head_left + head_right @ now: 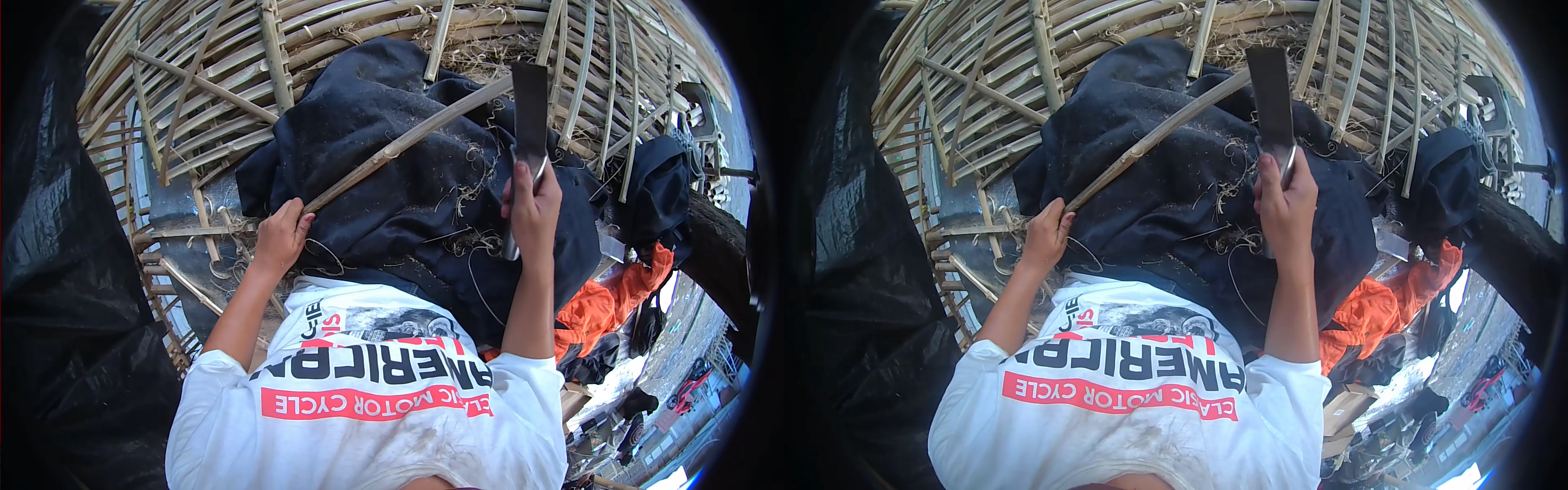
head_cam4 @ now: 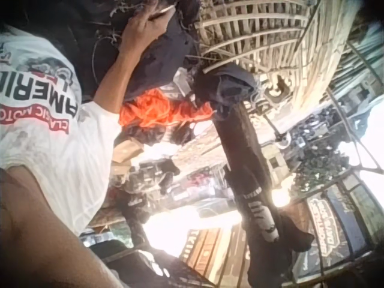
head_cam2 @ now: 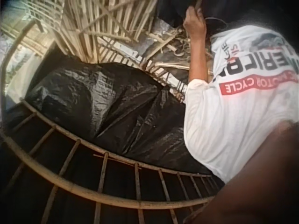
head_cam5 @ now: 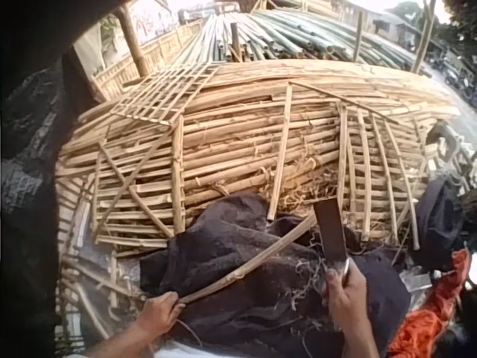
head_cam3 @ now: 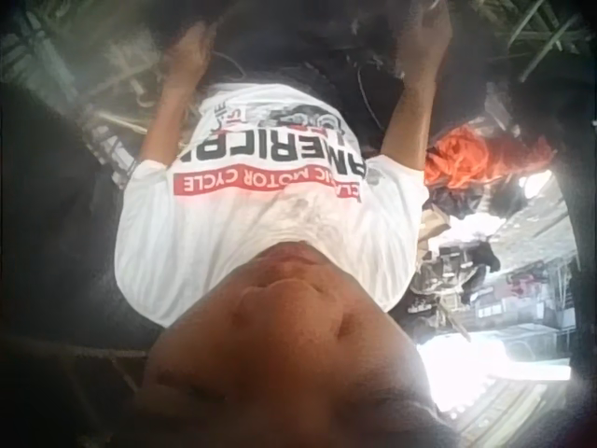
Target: The person trims a strip of bamboo by hand using a cleaver, striking and shaving the wood while holding it against a dark cloth over a large bamboo structure.
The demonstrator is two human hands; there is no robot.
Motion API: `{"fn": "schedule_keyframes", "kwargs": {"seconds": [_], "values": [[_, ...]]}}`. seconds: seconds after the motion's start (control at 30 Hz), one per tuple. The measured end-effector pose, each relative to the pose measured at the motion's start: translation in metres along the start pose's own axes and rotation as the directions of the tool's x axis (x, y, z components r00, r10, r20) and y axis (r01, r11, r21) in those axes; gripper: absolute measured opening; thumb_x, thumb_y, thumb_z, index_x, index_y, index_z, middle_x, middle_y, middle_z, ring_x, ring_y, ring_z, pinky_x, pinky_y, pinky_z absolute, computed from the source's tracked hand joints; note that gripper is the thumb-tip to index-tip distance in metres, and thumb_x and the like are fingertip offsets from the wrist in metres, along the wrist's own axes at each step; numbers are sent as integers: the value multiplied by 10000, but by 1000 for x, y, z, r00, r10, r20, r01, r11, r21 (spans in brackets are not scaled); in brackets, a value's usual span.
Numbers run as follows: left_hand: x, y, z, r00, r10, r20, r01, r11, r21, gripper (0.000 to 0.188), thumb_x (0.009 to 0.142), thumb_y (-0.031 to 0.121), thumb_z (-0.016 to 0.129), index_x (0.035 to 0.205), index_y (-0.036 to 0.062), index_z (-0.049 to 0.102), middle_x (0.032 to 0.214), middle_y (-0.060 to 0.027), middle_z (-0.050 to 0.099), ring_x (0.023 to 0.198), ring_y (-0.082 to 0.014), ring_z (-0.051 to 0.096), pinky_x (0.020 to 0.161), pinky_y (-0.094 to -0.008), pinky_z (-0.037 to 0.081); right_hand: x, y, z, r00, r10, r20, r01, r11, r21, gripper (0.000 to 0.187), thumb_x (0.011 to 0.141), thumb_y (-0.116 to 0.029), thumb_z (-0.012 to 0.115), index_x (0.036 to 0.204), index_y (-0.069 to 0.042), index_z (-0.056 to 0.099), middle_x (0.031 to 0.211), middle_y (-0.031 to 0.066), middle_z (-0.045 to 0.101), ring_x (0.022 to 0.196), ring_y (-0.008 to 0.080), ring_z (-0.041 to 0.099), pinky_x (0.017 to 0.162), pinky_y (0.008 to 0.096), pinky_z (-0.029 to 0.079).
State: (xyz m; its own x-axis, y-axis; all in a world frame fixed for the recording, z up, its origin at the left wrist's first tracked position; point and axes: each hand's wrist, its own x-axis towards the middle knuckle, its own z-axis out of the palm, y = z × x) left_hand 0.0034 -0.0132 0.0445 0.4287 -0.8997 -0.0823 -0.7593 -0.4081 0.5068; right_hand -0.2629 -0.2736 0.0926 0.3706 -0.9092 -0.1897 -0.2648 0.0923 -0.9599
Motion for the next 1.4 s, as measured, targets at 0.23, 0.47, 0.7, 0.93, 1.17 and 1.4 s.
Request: {"fn": "schedule_keyframes", "kwargs": {"seconds": [0.23,0.47,0.7,0.93,1.17,1.4], "values": [[10,-24,9,996,93,11,-92,993,-76,287,978,317,551,909,41,509,718,-207,588,706,-447,595,557,-493,447,36,11,13,997,-71,13,72,965,-251,294,952,-291,630,970,-6,562,637,73,575,570,151,543,555,314,432],[15,-28,8,991,132,40,-130,991,-32,317,974,341,558,895,37,520,646,-205,574,667,-428,609,531,-480,445,30,2,6,988,-100,115,137,913,-384,272,962,-271,617,998,-8,558,667,119,620,605,177,599,583,336,460],[15,-40,10,987,154,48,-155,988,14,307,968,326,569,926,24,528,648,-205,575,661,-432,606,538,-486,443,26,29,13,999,-50,-2,47,952,-302,288,958,-275,624,977,1,542,640,99,567,591,137,503,571,333,446],[8,-35,17,990,127,60,-125,992,-32,290,966,300,574,967,14,532,681,-219,583,685,-443,606,549,-491,447,24,14,25,999,-36,-15,29,946,-324,292,955,-288,620,1030,-8,583,732,101,608,666,155,535,634,324,456],[13,-36,20,987,142,71,-137,988,-67,258,969,265,568,974,11,525,708,-224,591,696,-459,595,554,-495,445,32,16,14,997,47,-61,-50,997,-59,258,953,-264,628,1012,-14,600,703,27,600,613,103,497,574,294,429],[13,-34,12,990,126,64,-123,991,-48,273,971,277,565,967,8,517,690,-231,572,690,-464,590,547,-503,430,36,15,7,984,172,47,-169,984,-64,311,947,-279,632,1091,-9,579,727,103,610,666,155,545,656,321,473]]}}
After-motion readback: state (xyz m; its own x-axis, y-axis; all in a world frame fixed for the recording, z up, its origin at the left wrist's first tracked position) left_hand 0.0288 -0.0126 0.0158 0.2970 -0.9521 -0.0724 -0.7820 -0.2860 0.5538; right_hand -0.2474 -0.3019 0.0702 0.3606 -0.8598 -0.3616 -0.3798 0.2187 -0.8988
